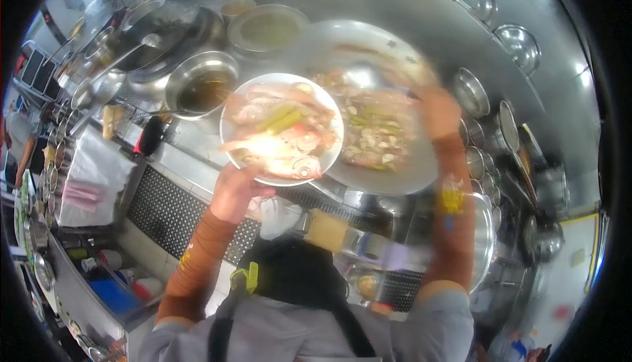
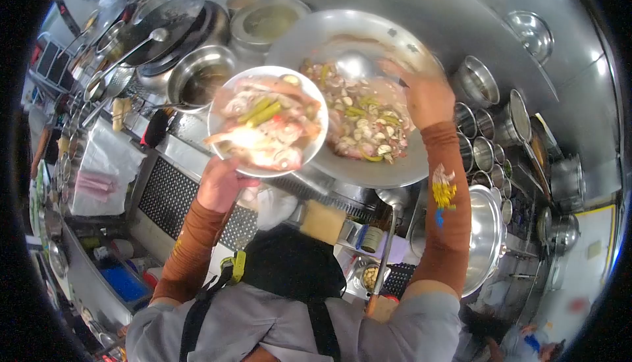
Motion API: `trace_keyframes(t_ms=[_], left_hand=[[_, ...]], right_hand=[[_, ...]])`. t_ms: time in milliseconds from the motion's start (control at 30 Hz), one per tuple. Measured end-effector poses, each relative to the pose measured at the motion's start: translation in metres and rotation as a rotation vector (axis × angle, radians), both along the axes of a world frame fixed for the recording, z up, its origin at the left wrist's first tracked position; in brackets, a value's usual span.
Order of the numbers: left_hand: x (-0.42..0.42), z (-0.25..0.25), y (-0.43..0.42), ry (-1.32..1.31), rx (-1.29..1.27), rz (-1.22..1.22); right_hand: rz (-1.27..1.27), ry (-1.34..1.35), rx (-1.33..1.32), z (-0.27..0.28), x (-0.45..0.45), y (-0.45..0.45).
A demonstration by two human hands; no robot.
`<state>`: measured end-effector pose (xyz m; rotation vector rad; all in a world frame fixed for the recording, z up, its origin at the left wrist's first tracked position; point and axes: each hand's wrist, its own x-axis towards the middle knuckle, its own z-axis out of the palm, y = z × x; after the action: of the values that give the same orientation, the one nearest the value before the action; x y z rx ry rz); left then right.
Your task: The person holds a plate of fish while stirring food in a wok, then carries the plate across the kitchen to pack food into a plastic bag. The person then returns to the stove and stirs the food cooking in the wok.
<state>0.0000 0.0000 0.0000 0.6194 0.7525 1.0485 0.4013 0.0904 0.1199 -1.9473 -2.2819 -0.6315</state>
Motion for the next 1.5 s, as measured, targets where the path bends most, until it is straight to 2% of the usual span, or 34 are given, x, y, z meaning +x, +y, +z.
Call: trace_keyframes(t_ms=[167,267,367,567,867,1067,1267,1500], left_hand=[[0.002,0.004,0.002,-0.003,0.01,-0.011],[0.006,0.01,0.003,-0.003,0.016,-0.002],[0.01,0.012,0.004,-0.022,0.025,-0.005],[0.014,0.004,0.005,-0.014,0.036,0.003],[0.005,-0.001,0.005,-0.027,0.034,-0.009],[0.006,-0.001,0.006,0.003,0.026,-0.009],[0.001,-0.006,0.003,-0.006,0.008,0.008],[0.001,-0.009,0.003,-0.015,-0.001,0.013]], right_hand=[[-0.29,0.015,-0.11,-0.059,0.064,0.003],[-0.284,0.038,-0.08,-0.069,0.068,-0.002],[-0.17,0.044,-0.003,-0.093,0.091,0.001],[-0.074,0.072,0.094,-0.104,0.1,-0.004],[0.041,-0.092,0.173,-0.109,0.095,-0.006],[0.098,-0.025,0.21,-0.108,0.114,-0.01],[0.027,-0.157,0.155,-0.109,0.101,-0.003],[0.028,-0.125,0.18,-0.103,0.1,-0.011]])
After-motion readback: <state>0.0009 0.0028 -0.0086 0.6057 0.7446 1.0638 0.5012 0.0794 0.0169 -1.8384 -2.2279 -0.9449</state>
